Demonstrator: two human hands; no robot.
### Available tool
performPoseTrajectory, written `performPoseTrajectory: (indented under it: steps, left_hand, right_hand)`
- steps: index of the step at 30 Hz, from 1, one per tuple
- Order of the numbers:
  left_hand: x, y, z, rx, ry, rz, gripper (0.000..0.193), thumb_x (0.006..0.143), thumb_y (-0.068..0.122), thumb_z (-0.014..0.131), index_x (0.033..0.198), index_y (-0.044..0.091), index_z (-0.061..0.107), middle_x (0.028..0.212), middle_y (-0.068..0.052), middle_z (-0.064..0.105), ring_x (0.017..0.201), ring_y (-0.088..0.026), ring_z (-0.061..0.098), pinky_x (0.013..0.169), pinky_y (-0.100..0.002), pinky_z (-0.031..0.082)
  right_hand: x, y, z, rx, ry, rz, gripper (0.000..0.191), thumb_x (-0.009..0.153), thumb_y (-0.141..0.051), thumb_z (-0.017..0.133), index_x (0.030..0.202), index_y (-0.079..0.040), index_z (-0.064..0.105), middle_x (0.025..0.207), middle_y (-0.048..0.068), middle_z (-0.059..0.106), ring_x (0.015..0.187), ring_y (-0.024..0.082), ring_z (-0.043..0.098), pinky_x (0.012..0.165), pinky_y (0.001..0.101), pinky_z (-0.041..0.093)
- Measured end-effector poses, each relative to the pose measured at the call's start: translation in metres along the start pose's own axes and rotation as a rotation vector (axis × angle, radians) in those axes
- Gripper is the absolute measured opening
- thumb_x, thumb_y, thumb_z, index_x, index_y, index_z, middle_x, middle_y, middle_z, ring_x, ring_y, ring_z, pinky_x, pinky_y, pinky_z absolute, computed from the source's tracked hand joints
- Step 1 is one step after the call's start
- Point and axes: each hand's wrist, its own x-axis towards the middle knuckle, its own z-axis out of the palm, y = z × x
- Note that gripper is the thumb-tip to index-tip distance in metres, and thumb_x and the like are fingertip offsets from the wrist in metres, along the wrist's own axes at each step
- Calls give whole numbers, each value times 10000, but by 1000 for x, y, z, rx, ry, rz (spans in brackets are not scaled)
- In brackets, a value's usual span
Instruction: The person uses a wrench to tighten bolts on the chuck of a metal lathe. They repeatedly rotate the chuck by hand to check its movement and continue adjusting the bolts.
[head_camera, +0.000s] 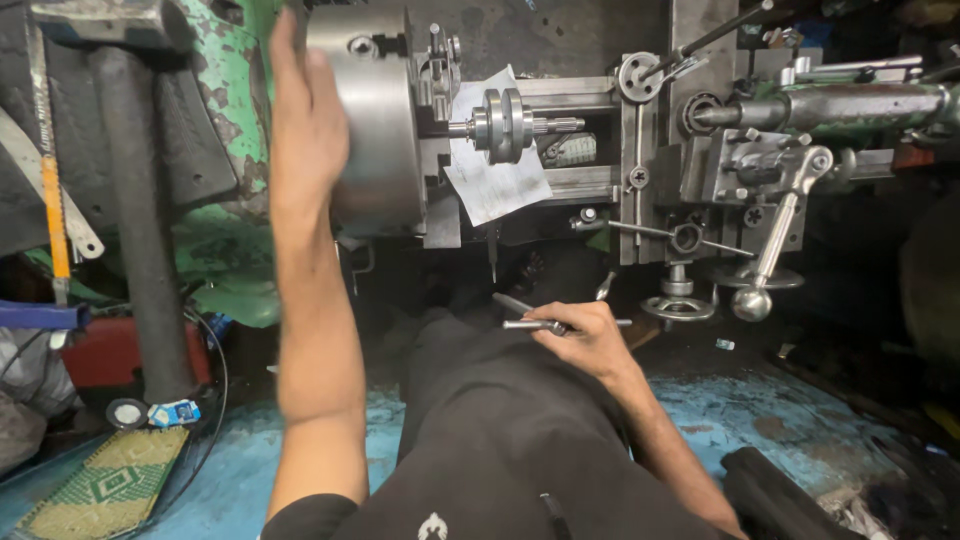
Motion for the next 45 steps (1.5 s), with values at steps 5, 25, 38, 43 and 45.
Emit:
performPoseTrajectory:
  steps: [5, 25, 38, 43, 45]
  left_hand:
    - [-27, -4, 14, -224, 178, 34, 358, 1225, 96, 551, 1462, -2, 302, 1450, -212, 501, 1189, -277, 698, 1055, -405, 579]
    - [-237, -150, 86, -86, 384, -16, 300, 1067, 15, 566, 1257, 54, 337, 1357, -181, 398, 1153, -238, 486, 1006, -386, 447]
    - [-149, -8, 29, -108, 422, 20, 293, 1122, 64, 561, 1396, 26, 462, 1430, -105, 416, 1141, -157, 524, 965, -298, 498]
    - [-152, 4, 32, -198, 394, -61, 293, 1135, 63, 580, 1405, 19, 476, 1405, -91, 442, 1164, -146, 521, 979, -280, 487]
    - [-155, 4, 33, -259, 413, -137, 280, 1124, 76, 580, 1378, 24, 473, 1406, -89, 469, 1109, -139, 528, 955, -286, 479]
  right_hand:
    - [3, 3, 0, 48, -67, 23, 236, 767, -51, 816, 1000, -69, 786, 879, 47, 805, 646, 115, 747, 555, 235, 556]
    - [28, 23, -13, -16, 7, -32, 205, 805, -74, 818, 1007, -59, 780, 894, 78, 793, 707, 144, 772, 603, 245, 587]
    - [1, 19, -8, 14, -35, 19, 237, 794, -70, 809, 1030, -69, 782, 899, 68, 801, 684, 125, 762, 592, 237, 584]
    - [-10, 20, -9, 9, -1, 61, 247, 770, -67, 817, 1015, -62, 787, 875, 64, 803, 631, 122, 736, 560, 242, 561]
    - [-13, 19, -10, 5, 30, 36, 227, 788, -67, 812, 1012, -59, 782, 873, 62, 798, 642, 114, 737, 568, 235, 562]
